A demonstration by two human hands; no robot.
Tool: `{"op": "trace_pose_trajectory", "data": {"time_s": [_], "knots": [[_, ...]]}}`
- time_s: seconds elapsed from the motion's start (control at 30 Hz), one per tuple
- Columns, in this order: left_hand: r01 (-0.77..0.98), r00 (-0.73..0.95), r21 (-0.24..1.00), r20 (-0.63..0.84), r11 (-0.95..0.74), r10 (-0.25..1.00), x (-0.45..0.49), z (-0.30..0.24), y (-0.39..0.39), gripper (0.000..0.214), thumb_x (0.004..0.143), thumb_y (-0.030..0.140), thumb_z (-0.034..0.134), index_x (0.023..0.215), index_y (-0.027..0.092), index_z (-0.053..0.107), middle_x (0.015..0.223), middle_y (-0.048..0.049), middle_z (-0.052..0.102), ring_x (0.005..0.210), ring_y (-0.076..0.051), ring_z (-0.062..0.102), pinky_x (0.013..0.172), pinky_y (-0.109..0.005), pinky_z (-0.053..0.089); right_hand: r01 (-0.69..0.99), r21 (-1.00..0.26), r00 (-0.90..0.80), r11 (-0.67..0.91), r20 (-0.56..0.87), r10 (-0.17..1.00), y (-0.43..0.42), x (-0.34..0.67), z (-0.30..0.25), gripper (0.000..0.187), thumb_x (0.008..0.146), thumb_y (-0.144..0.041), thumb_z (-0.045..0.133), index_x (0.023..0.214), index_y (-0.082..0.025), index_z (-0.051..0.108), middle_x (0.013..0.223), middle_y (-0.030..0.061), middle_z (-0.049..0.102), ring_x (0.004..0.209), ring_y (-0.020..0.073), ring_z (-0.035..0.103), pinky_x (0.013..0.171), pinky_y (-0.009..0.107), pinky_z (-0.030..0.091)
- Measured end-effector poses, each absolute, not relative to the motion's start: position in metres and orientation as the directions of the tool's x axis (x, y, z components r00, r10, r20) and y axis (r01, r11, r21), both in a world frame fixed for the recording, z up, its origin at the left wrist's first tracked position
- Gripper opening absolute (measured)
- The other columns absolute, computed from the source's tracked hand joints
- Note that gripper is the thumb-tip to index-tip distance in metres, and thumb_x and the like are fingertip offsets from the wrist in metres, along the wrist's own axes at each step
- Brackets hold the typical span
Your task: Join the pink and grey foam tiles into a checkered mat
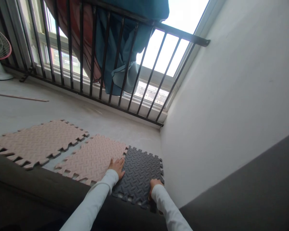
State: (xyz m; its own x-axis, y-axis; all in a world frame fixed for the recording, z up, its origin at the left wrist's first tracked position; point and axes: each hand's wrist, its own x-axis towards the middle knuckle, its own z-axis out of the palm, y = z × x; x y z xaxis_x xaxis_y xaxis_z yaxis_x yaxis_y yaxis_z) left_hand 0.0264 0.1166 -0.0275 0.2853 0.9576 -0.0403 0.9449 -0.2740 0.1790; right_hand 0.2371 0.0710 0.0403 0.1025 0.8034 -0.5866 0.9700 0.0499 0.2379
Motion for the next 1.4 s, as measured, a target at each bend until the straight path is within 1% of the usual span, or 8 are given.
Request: {"op": "trace_pose_trajectory", "data": {"time_s": [0.1,0.27,0.5,0.63,0.73,0.83,1.23,1.4], "knots": [[0.940,0.297,0.185,-0.034,-0.286,0.954,0.029,-0.032,0.127,0.057,0.070,0.034,0.039,0.126,0.023,0.038,0.139,-0.0055,0.030,0.119,-0.030,0.033,0.099,-0.060,0.008,0.970,0.239,0.105,0.049,-0.589,0.801,0.071,0.236,0.043,0.077,0.036,-0.019,0.079,0.109,-0.007,0.056,0.113,0.0188,0.055,0.107,0.0268,0.050,0.091,0.031,0.042],[0.945,0.264,0.216,-0.066,-0.245,0.962,0.032,-0.038,0.132,0.055,0.071,0.032,0.036,0.126,0.026,0.039,0.138,-0.0021,0.033,0.120,-0.030,0.032,0.099,-0.061,0.006,0.971,0.238,0.120,0.035,-0.604,0.788,0.072,0.235,0.044,0.080,0.037,-0.019,0.079,0.112,-0.009,0.054,0.116,0.0171,0.053,0.109,0.0275,0.048,0.090,0.032,0.042],[0.936,0.284,0.239,-0.082,-0.258,0.955,0.031,-0.036,0.130,0.055,0.072,0.029,0.034,0.127,0.021,0.038,0.139,-0.0051,0.031,0.127,-0.019,0.025,0.106,-0.047,0.006,0.970,0.240,0.109,0.046,-0.593,0.797,0.072,0.237,0.039,0.077,0.036,-0.019,0.079,0.109,-0.010,0.056,0.112,0.0189,0.056,0.107,0.0284,0.050,0.088,0.035,0.044],[0.936,0.284,0.247,-0.111,-0.250,0.952,0.030,-0.027,0.133,0.054,0.070,0.033,0.037,0.122,0.020,0.042,0.137,-0.0066,0.035,0.124,-0.022,0.031,0.102,-0.053,0.014,0.969,0.243,0.111,0.044,-0.588,0.801,0.071,0.239,0.035,0.072,0.037,-0.020,0.078,0.105,-0.010,0.058,0.110,0.0194,0.056,0.106,0.0290,0.050,0.088,0.036,0.043],[0.937,0.281,0.247,-0.110,-0.248,0.953,0.032,-0.021,0.139,0.051,0.068,0.034,0.039,0.117,0.022,0.047,0.136,-0.0061,0.037,0.120,-0.026,0.035,0.096,-0.057,0.021,0.971,0.229,0.085,0.063,-0.584,0.807,0.070,0.241,0.033,0.088,0.037,-0.018,0.078,0.119,-0.010,0.048,0.115,0.0196,0.053,0.110,0.0287,0.047,0.092,0.035,0.039],[0.945,0.262,0.231,-0.108,-0.232,0.959,0.036,-0.020,0.147,0.051,0.067,0.033,0.040,0.116,0.022,0.048,0.139,-0.0041,0.031,0.116,-0.029,0.036,0.092,-0.057,0.024,0.975,0.211,0.062,0.076,-0.582,0.811,0.071,0.244,0.030,0.099,0.036,-0.016,0.078,0.127,-0.010,0.038,0.117,0.0198,0.052,0.112,0.0294,0.044,0.094,0.036,0.037],[0.948,0.284,0.181,-0.101,-0.263,0.954,0.043,-0.023,0.170,0.057,0.069,0.038,0.038,0.122,0.018,0.042,0.136,-0.0074,0.037,0.116,-0.031,0.035,0.094,-0.061,0.017,0.978,0.203,0.087,0.051,-0.620,0.780,0.070,0.239,0.041,0.099,0.038,-0.015,0.077,0.128,-0.011,0.036,0.118,0.0213,0.050,0.114,0.0313,0.042,0.091,0.039,0.039],[0.957,0.253,0.174,-0.116,-0.231,0.960,0.047,-0.032,0.182,0.059,0.073,0.044,0.036,0.125,0.017,0.038,0.138,-0.0124,0.032,0.119,-0.030,0.034,0.097,-0.062,0.012,0.977,0.208,0.090,0.052,-0.618,0.781,0.070,0.240,0.038,0.100,0.038,-0.017,0.077,0.129,-0.010,0.035,0.119,0.0224,0.049,0.114,0.0323,0.041,0.091,0.040,0.038]]}}
